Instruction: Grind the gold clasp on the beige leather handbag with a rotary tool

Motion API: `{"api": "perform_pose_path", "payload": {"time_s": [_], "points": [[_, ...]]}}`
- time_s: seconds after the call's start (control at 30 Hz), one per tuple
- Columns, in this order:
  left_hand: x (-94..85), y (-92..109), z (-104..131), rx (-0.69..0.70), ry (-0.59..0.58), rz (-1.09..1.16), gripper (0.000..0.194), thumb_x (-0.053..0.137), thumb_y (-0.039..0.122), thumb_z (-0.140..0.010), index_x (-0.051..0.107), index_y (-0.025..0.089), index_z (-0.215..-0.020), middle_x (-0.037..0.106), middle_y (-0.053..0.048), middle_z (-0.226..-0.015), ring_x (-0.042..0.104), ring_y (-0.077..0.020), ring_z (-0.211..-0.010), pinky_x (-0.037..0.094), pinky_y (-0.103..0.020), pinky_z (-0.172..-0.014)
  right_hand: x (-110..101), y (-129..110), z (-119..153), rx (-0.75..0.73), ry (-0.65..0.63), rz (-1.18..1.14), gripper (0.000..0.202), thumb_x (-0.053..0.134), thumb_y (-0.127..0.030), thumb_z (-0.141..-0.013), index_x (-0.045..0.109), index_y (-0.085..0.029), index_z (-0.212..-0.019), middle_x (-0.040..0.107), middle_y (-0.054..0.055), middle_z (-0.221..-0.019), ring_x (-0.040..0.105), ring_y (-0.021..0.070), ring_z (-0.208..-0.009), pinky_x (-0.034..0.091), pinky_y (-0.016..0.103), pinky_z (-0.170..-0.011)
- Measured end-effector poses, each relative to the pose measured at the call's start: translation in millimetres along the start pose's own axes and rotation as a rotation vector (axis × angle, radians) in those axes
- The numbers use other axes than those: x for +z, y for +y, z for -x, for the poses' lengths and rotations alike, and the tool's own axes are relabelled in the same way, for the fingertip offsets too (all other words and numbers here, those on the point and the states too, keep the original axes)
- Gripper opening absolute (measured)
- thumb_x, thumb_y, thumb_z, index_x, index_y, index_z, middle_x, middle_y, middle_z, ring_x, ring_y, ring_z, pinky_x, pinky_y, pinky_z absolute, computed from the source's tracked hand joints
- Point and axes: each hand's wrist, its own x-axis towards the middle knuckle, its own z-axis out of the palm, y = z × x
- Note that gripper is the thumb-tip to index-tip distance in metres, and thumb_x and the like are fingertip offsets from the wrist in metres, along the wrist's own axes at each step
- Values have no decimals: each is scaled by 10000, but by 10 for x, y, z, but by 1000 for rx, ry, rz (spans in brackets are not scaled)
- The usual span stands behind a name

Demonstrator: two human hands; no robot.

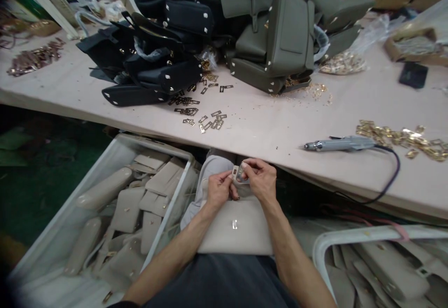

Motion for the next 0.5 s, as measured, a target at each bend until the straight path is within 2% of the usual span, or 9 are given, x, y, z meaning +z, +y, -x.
{"api": "perform_pose_path", "payload": {"time_s": [0.13,0.5], "points": [[-7,27,27,-8,-52,27,527,606,466,-968,706,36,-1256,663,-58,-534,593,-181,-390,499,-224,-416,53,61,42,29,-73,18,346,821,-468,-892,769,-149,-1015,688,53,-728,663,207,-605,591,281,-557],[-55,-17,82,31,-117,89,666,647,520,-966,614,21,-1405,685,-69,-571,630,-181,-434,529,-217,-450,86,84,81,37,-92,79,290,808,-437,-884,786,-160,-965,700,63,-771,676,208,-615,603,260,-548]]}}
